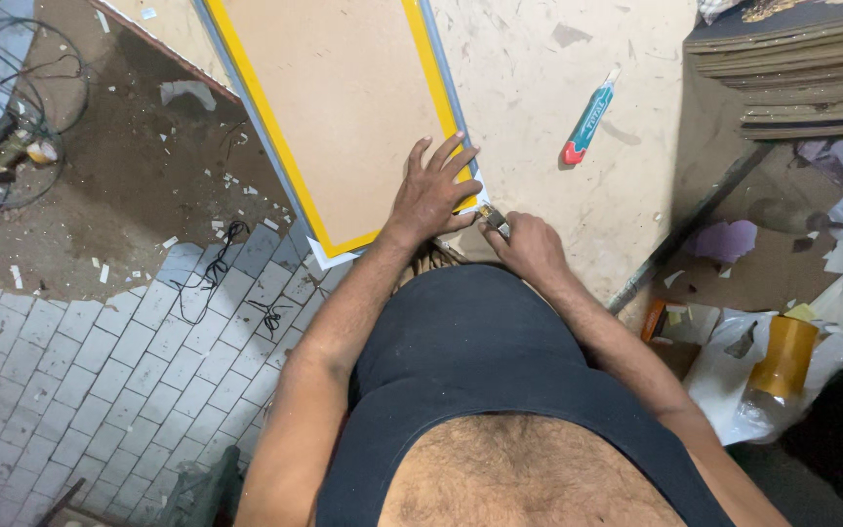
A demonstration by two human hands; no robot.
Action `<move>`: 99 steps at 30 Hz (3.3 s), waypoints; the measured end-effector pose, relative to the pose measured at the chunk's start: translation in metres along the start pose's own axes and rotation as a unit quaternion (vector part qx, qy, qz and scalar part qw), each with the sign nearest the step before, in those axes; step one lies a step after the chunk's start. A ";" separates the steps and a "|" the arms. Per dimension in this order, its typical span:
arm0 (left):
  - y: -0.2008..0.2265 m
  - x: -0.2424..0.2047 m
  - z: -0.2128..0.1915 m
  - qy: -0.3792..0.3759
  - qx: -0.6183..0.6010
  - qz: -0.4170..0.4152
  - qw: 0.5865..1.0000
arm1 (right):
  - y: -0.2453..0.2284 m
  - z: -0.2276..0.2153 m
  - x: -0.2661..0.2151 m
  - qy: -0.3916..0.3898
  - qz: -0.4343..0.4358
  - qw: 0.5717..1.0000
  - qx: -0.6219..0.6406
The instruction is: The person assembles picture frames by applying yellow tape to the edges of a rectangular board, then attaching white corner pieces using a staple gun. They repeat this process for multiple frames, stacking completed units on the floor.
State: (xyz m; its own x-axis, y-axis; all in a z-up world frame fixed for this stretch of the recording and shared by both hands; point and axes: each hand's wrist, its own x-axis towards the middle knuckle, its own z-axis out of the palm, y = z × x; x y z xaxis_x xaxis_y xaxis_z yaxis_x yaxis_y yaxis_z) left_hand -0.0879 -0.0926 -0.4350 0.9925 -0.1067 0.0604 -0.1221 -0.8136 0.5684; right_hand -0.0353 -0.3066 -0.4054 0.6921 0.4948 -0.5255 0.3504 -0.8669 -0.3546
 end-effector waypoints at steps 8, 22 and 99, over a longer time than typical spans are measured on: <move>-0.002 -0.001 0.004 -0.005 -0.010 -0.004 1.000 | 0.007 0.016 0.001 0.006 0.011 1.000 0.023; -0.018 -0.012 -0.001 -0.046 -0.009 0.043 0.998 | 0.014 0.014 -0.023 0.100 0.029 0.994 -0.031; 0.103 -0.031 -0.132 0.193 -0.720 -0.201 0.635 | 0.297 0.049 -0.192 0.168 0.321 0.931 -0.037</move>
State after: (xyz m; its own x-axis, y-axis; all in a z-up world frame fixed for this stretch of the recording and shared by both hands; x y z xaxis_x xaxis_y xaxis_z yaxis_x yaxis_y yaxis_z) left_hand -0.1299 -0.0977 -0.2704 0.9035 0.3175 -0.2879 0.0037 0.6660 0.7459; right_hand -0.0950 -0.6559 -0.4482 0.9280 -0.1645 -0.3343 -0.1712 -0.9852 0.0097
